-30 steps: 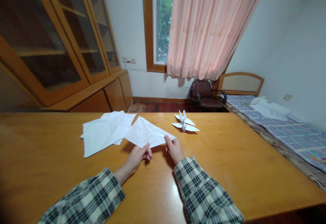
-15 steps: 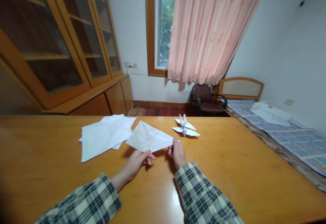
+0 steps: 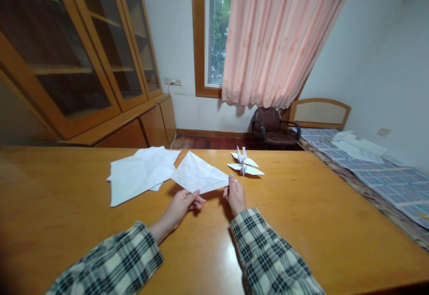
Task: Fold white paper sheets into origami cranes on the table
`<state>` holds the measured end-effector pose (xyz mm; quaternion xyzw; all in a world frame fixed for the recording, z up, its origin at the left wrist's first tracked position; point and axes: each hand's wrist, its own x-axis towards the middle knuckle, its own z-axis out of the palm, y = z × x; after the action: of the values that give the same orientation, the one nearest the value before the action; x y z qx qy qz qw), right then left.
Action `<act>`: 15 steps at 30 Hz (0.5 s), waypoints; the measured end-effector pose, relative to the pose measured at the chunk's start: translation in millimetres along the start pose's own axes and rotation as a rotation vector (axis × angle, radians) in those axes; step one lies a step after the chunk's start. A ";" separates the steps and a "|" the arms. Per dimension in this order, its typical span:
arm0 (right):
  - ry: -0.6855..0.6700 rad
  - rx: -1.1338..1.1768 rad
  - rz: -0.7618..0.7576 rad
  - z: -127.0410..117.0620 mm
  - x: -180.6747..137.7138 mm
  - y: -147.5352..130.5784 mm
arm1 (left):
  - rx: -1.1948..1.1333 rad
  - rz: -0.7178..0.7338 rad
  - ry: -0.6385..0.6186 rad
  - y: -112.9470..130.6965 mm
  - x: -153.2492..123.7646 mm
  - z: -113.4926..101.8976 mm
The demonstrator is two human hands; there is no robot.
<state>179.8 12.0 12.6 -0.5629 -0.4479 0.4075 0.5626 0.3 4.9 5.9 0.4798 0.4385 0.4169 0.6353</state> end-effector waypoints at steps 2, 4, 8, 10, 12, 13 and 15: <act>-0.006 0.052 0.010 -0.1 0.6 1.6 | -0.030 -0.010 0.041 -0.2 0.4 1.7; -0.037 0.114 0.031 1.1 0.2 2.0 | -0.030 -0.018 0.069 -0.2 1.1 2.9; -0.190 0.159 0.096 7.6 -4.4 0.8 | -0.004 -0.002 0.081 -2.6 2.9 2.2; -0.232 0.137 0.082 10.7 -7.0 0.0 | 0.015 0.014 0.059 -4.3 3.1 1.4; -0.224 0.131 0.074 11.8 -8.2 -1.0 | 0.087 0.015 0.011 -2.8 0.8 3.2; -0.203 0.139 0.077 11.5 -8.2 -1.8 | 0.140 0.019 -0.017 0.6 -1.8 5.8; -0.143 0.171 0.091 9.7 -7.7 -4.3 | 0.239 0.065 -0.069 13.8 -11.8 14.0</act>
<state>168.2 7.0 16.2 -0.5021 -0.4243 0.5084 0.5562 9.0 -7.0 23.4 0.5801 0.4471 0.3652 0.5746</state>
